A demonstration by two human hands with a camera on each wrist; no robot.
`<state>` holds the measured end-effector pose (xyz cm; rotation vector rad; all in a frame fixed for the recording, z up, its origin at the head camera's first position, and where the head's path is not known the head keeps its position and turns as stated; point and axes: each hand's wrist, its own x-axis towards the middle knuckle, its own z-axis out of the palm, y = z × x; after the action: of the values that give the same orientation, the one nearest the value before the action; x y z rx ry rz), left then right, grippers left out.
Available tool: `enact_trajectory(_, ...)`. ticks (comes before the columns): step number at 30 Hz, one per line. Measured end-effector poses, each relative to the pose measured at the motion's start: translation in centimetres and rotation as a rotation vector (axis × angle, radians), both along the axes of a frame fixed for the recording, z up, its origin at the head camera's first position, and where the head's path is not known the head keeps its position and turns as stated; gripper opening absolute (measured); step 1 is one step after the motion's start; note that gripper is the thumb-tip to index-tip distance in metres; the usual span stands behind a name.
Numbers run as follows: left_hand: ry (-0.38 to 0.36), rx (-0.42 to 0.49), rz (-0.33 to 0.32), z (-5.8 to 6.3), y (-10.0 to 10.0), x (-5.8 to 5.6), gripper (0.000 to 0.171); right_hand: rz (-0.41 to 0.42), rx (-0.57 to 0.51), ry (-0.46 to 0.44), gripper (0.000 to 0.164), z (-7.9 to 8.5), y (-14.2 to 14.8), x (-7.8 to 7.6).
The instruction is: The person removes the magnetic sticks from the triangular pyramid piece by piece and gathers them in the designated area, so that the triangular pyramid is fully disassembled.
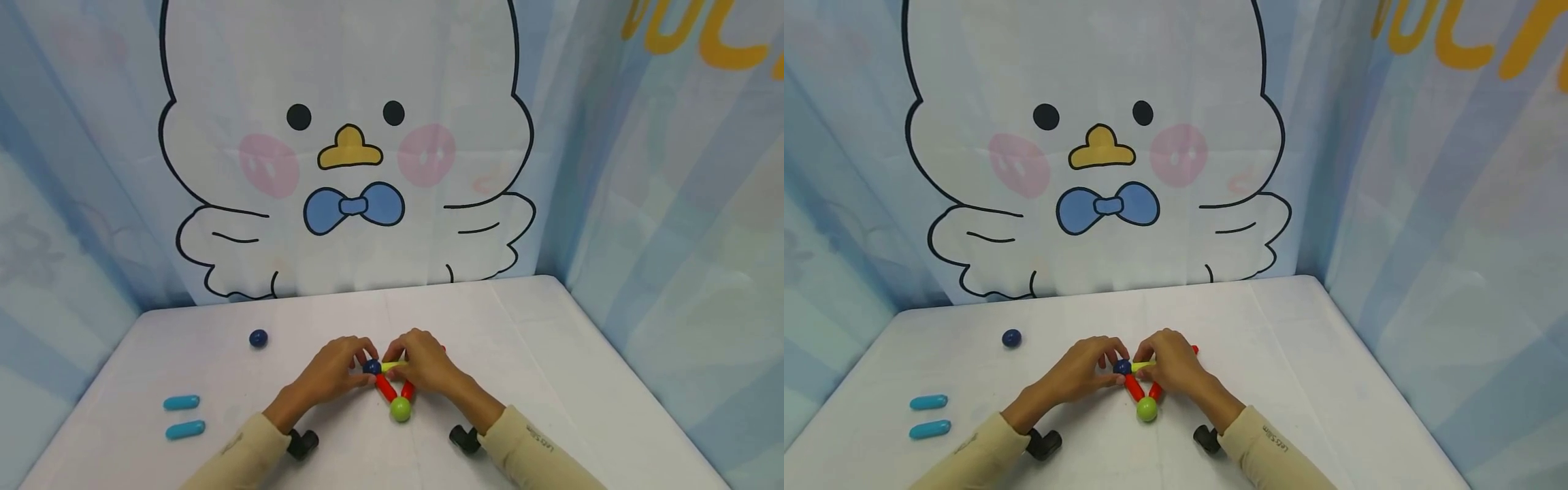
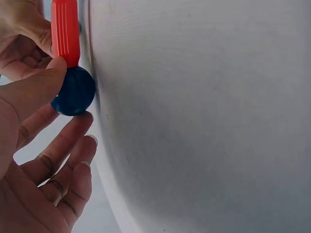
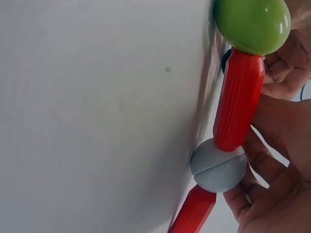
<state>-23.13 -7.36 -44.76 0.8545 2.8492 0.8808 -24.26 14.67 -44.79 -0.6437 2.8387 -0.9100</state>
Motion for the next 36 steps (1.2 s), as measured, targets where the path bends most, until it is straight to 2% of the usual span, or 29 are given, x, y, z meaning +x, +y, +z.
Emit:
enact_trajectory(8, -0.009, 0.013, 0.006, 0.04, 0.25, -0.25, 0.029, -0.022, -0.014, 0.0, 0.013, 0.19, 0.04, 0.12)
enact_trajectory(16, -0.03, 0.009, 0.019, -0.2, 0.17, -0.08, 0.031, -0.129, -0.035, 0.047, 0.01, 0.03, 0.11, 0.19)
enact_trajectory(31, -0.046, -0.004, 0.044, -0.46, 0.04, 0.0, 0.031, -0.189, -0.109, 0.07, 0.013, 0.55, 0.7, 0.74)
enact_trajectory(36, -0.057, -0.002, 0.055, -0.52, -0.01, 0.0, 0.031, -0.186, -0.12, 0.078, 0.014, 0.45, 0.72, 0.92)
